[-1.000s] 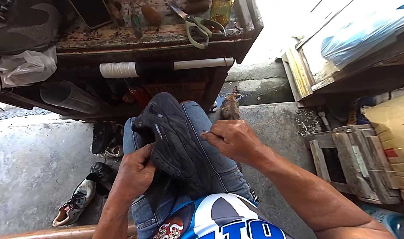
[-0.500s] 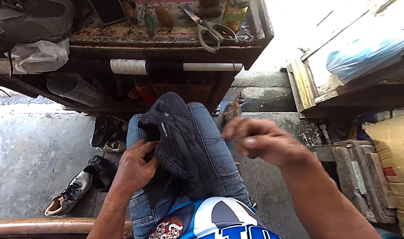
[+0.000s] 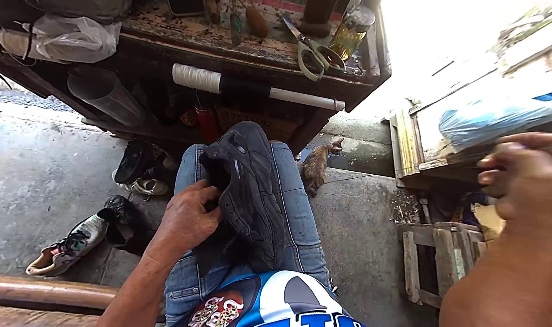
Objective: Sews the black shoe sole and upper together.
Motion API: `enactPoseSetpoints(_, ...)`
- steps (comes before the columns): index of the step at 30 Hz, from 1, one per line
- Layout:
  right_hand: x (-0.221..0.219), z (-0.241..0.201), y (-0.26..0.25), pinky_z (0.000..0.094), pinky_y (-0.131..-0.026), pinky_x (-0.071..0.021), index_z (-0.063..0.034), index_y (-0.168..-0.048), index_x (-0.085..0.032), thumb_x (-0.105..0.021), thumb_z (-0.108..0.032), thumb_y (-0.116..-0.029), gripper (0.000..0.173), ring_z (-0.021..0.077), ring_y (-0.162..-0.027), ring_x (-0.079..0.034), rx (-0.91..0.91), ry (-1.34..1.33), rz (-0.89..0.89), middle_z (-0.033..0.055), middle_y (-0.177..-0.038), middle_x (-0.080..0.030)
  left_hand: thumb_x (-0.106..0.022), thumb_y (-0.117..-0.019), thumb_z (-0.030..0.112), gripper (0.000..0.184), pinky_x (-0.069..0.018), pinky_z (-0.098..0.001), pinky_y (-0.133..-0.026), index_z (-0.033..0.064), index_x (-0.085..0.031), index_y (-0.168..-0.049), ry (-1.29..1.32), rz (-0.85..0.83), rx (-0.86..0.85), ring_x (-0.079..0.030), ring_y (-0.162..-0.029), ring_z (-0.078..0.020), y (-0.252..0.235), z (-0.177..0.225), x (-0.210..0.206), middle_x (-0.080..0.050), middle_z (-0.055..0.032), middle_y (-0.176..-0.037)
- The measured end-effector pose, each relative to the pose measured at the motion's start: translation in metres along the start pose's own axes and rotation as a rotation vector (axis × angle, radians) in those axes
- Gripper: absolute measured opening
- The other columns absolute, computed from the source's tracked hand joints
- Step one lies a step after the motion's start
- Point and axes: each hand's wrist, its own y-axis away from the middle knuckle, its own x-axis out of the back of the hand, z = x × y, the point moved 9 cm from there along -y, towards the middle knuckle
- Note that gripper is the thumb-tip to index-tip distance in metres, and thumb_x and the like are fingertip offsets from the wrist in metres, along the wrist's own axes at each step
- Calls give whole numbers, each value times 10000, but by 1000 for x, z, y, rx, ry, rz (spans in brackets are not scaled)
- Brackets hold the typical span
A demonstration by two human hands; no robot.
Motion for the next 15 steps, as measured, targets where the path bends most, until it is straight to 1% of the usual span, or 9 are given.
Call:
enactPoseSetpoints(1, -22, -16, 8, 468, -797, -571, -42, -1262, -628, -589, -252, -1028, 317, 255, -951, -671, 0, 210, -36, 138, -1197, -660, -656, -859, 387, 173, -520, -422, -700, 241, -723, -795, -21, -5, -3, -621, -800, -79, 0, 1, 0, -628, 82, -832)
enactPoseSetpoints(2, -50, -27, 16, 571, -909, -545, 23, -1245, -639, -608, -233, -1022, 341, 356, -1079, -652, 33, 322, -119, 229, -1309, -604, -649, -854, 370, 179, -511, -450, -691, 224, -710, -773, -45, -9, -9, -623, -793, -108, -1, 3, -2, -623, 62, -817)
enactPoseSetpoints(3, -81, -36, 26, 562, -915, -560, 7, -1196, -664, -635, -247, -1005, 319, 341, -1086, -660, 83, 353, -205, 218, -1323, -601, -639, -852, 353, 186, -509, -481, -690, 206, -702, -757, -72, -9, -18, -637, -797, -142, -1, 6, -3, -634, 39, -809)
enactPoseSetpoints(5, -155, -65, 60, 464, -826, -610, -24, -1149, -702, -728, -231, -937, 297, 254, -990, -693, 176, 215, -412, 165, -1261, -647, -601, -874, 329, 234, -504, -518, -680, 169, -683, -724, -132, 25, -48, -651, -787, -198, -1, 11, 0, -638, -1, -778)
enactPoseSetpoints(7, -226, -99, 104, 369, -707, -596, -62, -1170, -705, -813, -328, -872, 413, 171, -849, -664, 243, 36, -635, 108, -1161, -672, -555, -972, 396, 398, -505, -539, -643, 116, -655, -708, -230, 120, -74, -641, -735, -254, 0, 7, 19, -623, -56, -743)
enactPoseSetpoints(10, -284, -134, 148, 410, -726, -576, -133, -1248, -685, -765, -535, -876, 554, 158, -850, -654, 376, 50, -832, 53, -1105, -677, -490, -1044, 523, 635, -498, -642, -662, -22, -636, -753, -381, 289, 53, -638, -752, -415, 1, -42, 85, -616, -218, -773)
enactPoseSetpoints(12, -295, -141, 150, 423, -725, -579, -145, -1200, -689, -728, -587, -881, 547, 160, -866, -669, 463, 105, -836, 34, -1034, -671, -476, -1027, 582, 676, -459, -583, -701, -6, -581, -709, -346, 395, 180, -588, -753, -347, 7, -84, 123, -571, -179, -762)
enactPoseSetpoints(14, -299, -143, 146, 409, -749, -572, -124, -1104, -713, -727, -559, -894, 483, 145, -868, -678, 482, 92, -863, 23, -977, -699, -574, -1004, 487, 489, -480, -336, -719, 85, -651, -737, -60, 454, 158, -573, -769, -120, 13, -88, 129, -593, -17, -835)
enactPoseSetpoints(15, -301, -142, 146, 395, -752, -569, -119, -1064, -721, -725, -544, -900, 456, 135, -866, -673, 479, 83, -885, 19, -955, -695, -594, -1007, 396, 352, -541, -256, -750, 126, -699, -808, 190, 441, 80, -625, -823, -60, 12, -82, 121, -645, 33, -944)
